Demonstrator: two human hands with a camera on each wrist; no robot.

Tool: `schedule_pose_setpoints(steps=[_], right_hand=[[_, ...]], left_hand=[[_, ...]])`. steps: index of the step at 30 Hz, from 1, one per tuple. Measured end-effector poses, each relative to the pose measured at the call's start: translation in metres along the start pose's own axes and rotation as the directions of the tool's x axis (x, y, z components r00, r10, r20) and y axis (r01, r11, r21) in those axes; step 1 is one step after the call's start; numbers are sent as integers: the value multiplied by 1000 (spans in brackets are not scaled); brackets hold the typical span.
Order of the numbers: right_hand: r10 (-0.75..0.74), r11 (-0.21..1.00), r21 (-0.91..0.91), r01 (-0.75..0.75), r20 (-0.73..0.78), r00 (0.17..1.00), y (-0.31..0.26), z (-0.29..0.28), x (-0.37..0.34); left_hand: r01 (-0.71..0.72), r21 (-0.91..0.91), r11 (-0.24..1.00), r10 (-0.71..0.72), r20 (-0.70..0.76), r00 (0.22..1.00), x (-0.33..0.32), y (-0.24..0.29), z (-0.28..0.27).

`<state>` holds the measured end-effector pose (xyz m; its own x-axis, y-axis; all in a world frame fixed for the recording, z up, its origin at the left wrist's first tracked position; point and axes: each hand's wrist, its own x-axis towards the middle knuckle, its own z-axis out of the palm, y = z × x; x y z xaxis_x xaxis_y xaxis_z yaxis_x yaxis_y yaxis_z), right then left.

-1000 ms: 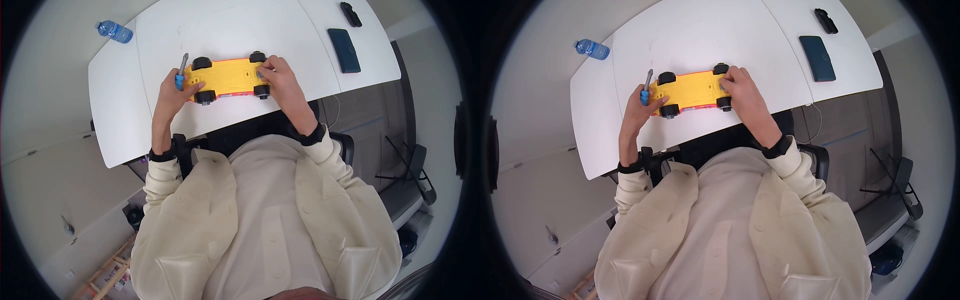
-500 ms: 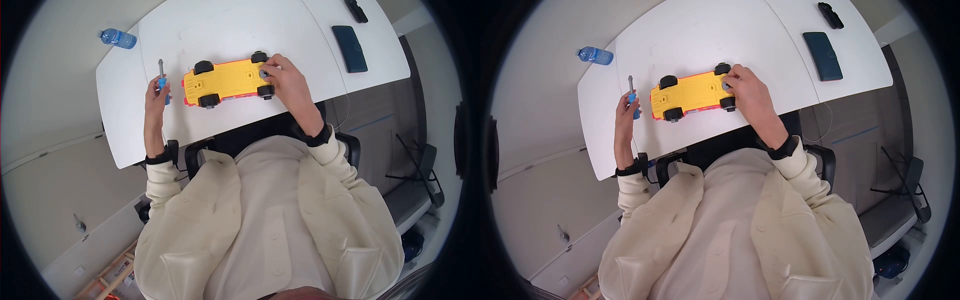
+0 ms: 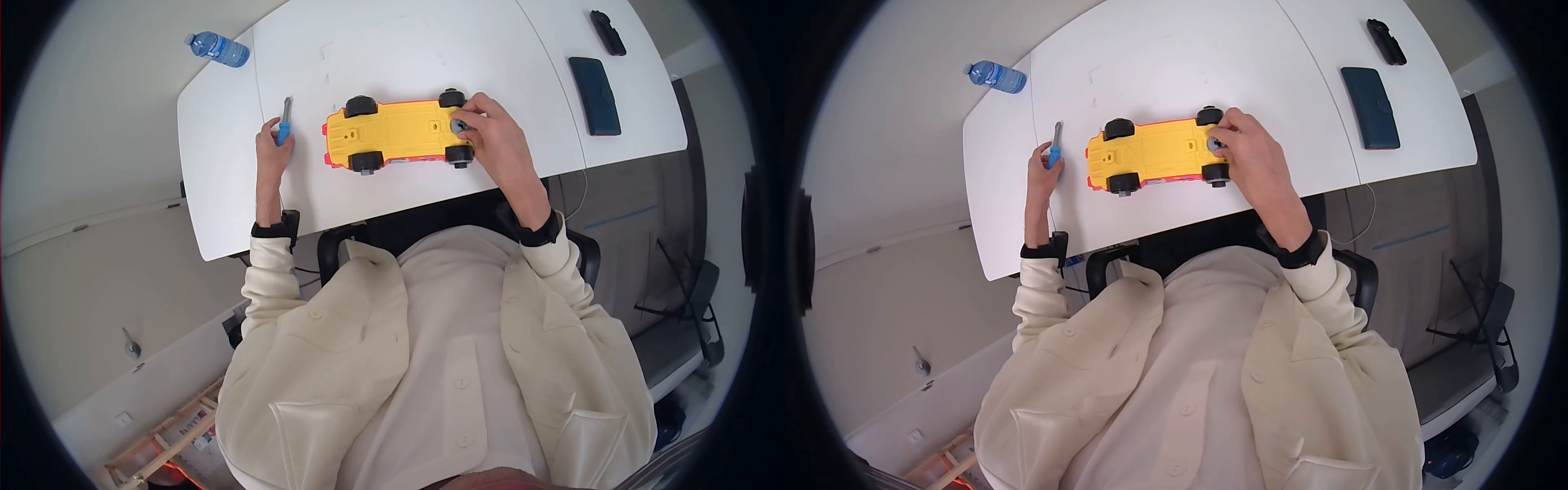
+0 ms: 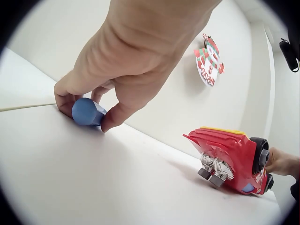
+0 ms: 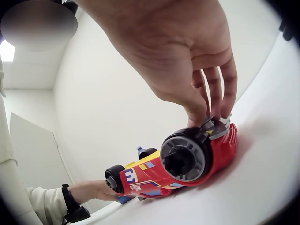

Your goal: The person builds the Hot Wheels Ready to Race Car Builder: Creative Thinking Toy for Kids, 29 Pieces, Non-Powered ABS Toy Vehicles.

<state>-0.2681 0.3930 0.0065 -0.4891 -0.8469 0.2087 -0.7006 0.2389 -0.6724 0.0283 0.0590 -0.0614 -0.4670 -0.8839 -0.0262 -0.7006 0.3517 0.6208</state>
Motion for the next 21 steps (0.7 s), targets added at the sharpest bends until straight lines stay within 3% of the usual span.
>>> schedule_pose_setpoints(steps=[8,15,17,21], right_hand=[[-18,1000,-16,18,10,1000,0,0,1],[7,1000,-30,-7,-3,1000,2,-4,-3],[1,1000,-29,-1,-16,1000,2,-7,-4],[4,998,-60,-6,-49,999,8,-10,-5]], left_hand=[[12,-50,999,-10,38,999,5,-9,0],[21,-105,994,-23,-11,1000,-4,-5,-5],[-105,100,989,117,-125,985,-13,5,-12],[-177,-48,983,170,-123,978,-28,39,-25]])
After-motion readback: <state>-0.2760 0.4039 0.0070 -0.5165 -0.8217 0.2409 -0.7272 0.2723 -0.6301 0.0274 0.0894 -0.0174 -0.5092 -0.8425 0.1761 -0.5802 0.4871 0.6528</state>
